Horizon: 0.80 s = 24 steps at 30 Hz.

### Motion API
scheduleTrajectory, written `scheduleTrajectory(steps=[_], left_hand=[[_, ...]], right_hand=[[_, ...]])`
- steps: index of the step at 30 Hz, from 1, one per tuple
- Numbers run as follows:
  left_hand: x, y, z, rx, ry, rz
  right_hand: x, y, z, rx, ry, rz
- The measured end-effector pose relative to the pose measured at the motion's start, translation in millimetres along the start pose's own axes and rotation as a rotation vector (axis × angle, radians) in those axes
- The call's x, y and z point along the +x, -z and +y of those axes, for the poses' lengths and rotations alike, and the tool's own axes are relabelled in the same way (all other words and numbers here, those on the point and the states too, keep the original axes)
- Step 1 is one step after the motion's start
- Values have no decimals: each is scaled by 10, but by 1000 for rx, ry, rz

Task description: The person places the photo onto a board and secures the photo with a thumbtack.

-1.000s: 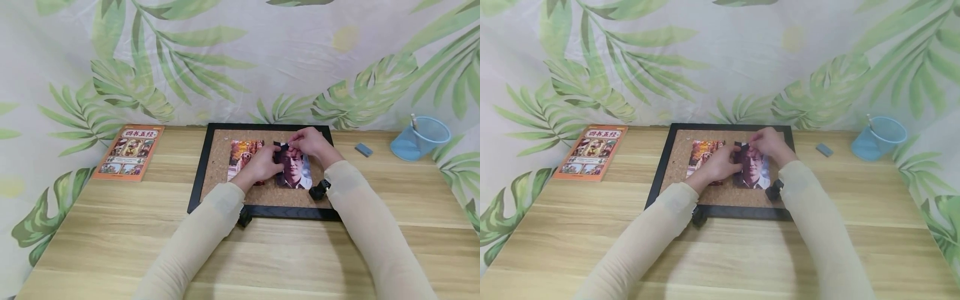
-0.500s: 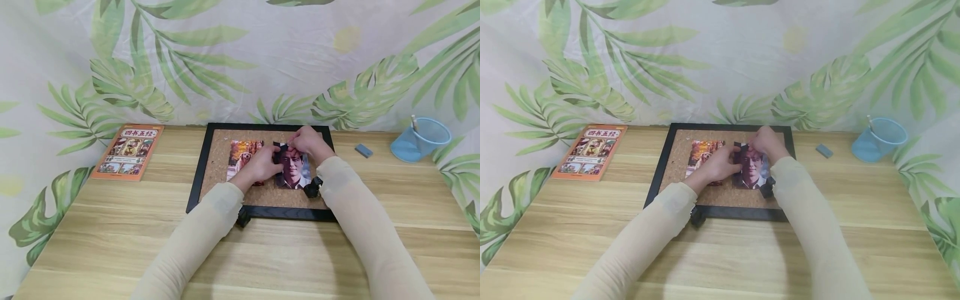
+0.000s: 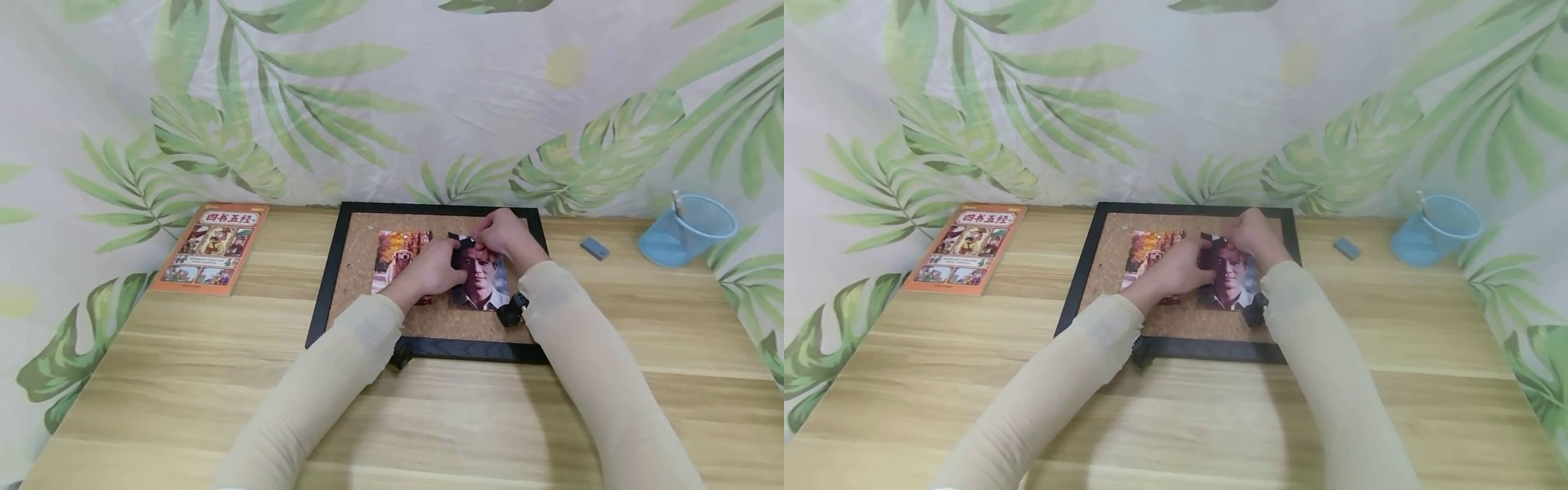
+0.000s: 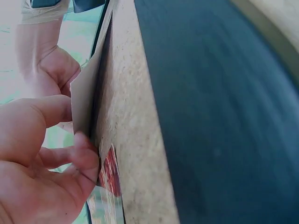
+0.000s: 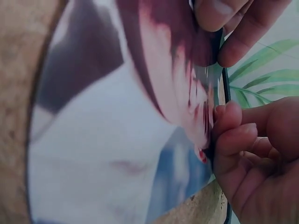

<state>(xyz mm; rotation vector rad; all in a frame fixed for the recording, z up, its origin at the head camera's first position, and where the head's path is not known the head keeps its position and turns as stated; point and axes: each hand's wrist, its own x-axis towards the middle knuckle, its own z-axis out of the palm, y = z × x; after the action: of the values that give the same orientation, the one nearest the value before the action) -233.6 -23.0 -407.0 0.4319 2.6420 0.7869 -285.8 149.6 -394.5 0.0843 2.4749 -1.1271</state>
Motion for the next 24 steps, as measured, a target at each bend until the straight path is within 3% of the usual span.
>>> scheduleTrajectory(steps=[3,8,12,19,24], left_hand=[[114,-83,-46,49,31,-10],[332,-278,-210,129,47,30],[339,-313,-249,135,62,64],[-102,59,-24,54,42,80],[-231,156,-142,-59,-30,90]], right_hand=[[8,-3,41,23,1,1],[-7,-15,93,64,9,16],[-41,-16,129,72,2,17],[-85,1,145,87,44,14],[-132,-15,153,81,110,9]])
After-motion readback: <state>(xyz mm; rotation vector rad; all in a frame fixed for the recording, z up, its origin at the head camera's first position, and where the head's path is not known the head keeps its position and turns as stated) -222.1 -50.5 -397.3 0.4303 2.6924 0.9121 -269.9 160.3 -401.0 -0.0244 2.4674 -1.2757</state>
